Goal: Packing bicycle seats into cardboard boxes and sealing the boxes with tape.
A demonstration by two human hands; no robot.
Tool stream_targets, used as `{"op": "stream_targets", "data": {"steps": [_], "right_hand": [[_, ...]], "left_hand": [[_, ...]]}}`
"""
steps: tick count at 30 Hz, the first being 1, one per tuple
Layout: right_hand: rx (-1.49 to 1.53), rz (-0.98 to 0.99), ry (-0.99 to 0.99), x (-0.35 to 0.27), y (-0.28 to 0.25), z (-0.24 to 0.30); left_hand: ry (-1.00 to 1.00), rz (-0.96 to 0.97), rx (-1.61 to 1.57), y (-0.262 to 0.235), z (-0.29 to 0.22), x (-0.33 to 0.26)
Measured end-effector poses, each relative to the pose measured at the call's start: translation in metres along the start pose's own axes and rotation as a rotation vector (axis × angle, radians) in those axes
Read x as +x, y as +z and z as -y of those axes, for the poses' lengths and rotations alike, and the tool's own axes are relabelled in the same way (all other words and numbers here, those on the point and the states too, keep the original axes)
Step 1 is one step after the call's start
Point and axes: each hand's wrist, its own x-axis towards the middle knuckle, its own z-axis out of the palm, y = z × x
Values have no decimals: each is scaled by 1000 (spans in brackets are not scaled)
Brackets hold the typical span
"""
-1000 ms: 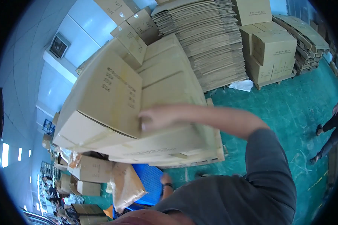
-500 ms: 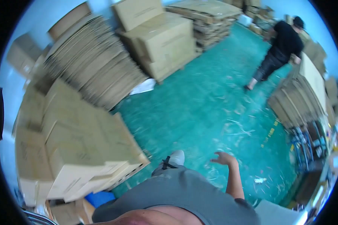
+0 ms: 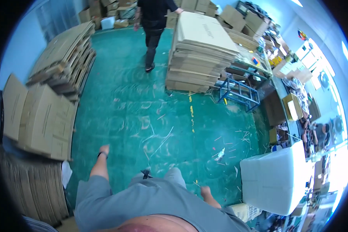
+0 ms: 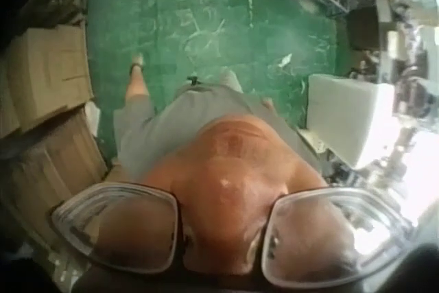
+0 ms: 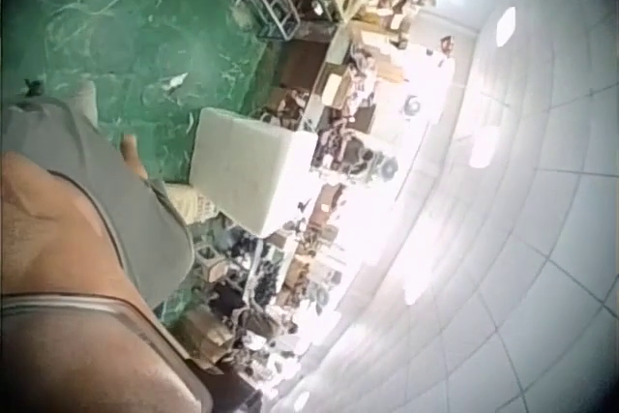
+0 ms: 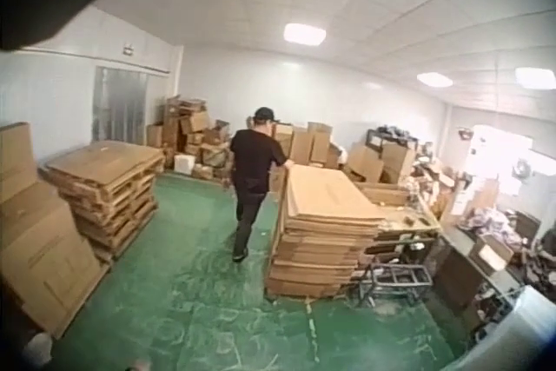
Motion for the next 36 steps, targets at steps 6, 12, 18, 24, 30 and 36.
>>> {"op": "stream_targets", "data": {"steps": [6, 12, 18, 24, 30, 36], "right_hand": [[340, -480, 106, -11, -122, -83], [945, -383, 429, 137, -232, -225], [1369, -333, 711, 387, -379, -473], [1470, -727, 401, 566, -709, -628], [1647, -306, 452, 669, -793, -833], [1659, -29, 340, 792, -884, -1038]], "left_hand": [[654, 129, -518, 77, -645, 100], [1065, 14, -197, 156, -1090, 16], [1188, -506, 86, 157, -1449, 67], [1016, -462, 390, 170, -1659, 190], [1033, -421, 205, 271, -1745, 276], [1004, -536, 293, 309, -1759, 187]]}}
